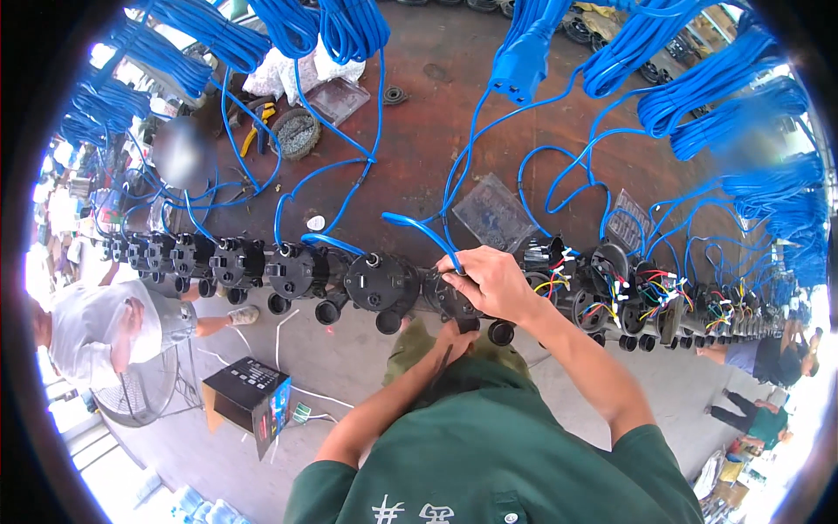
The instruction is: The person assembles a series of submersible pumps at a workbench, securing components by hand and using a small hammer to tap parts into place while handling blue power cables attached to each unit.
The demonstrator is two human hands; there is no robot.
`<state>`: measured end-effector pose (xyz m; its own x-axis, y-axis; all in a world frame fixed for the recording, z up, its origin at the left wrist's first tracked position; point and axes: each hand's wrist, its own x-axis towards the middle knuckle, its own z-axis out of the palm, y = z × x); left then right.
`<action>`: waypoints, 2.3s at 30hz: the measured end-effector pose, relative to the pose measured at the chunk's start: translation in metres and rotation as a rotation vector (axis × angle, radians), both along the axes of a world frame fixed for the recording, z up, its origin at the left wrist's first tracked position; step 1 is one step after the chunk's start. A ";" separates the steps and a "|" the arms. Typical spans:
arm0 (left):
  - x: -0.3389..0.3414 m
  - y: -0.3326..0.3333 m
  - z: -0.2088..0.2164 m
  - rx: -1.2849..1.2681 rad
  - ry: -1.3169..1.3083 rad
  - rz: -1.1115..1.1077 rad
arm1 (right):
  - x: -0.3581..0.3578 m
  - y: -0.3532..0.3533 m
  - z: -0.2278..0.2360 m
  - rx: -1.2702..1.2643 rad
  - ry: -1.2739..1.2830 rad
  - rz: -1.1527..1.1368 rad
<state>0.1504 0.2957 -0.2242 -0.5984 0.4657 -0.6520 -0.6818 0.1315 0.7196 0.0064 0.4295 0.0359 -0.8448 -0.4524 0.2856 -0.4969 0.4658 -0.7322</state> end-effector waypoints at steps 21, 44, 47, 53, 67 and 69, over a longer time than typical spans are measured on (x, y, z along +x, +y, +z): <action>-0.051 -0.064 0.085 -0.333 0.856 -0.450 | 0.013 -0.003 0.002 0.080 0.103 -0.194; -0.067 -0.061 0.285 0.222 -0.067 0.296 | 0.012 0.055 0.065 0.076 -0.268 -0.158; -0.069 -0.058 0.263 0.182 0.106 0.338 | 0.051 0.112 0.115 -0.053 -0.083 -0.681; -0.092 -0.043 0.220 -0.018 0.773 0.198 | 0.183 0.341 0.078 0.402 -0.008 -1.519; -0.104 -0.034 0.184 -0.098 1.073 0.153 | 0.217 0.445 0.015 0.614 -0.233 -0.948; -0.103 -0.039 0.181 -0.050 1.039 0.149 | 0.221 0.452 0.028 0.865 -0.266 -0.932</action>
<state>0.0475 0.2562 -0.0431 -0.9238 0.3276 0.1984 0.2561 0.1431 0.9560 0.2273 0.8819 0.0635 -0.9244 0.3805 -0.0261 0.3814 0.9232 -0.0474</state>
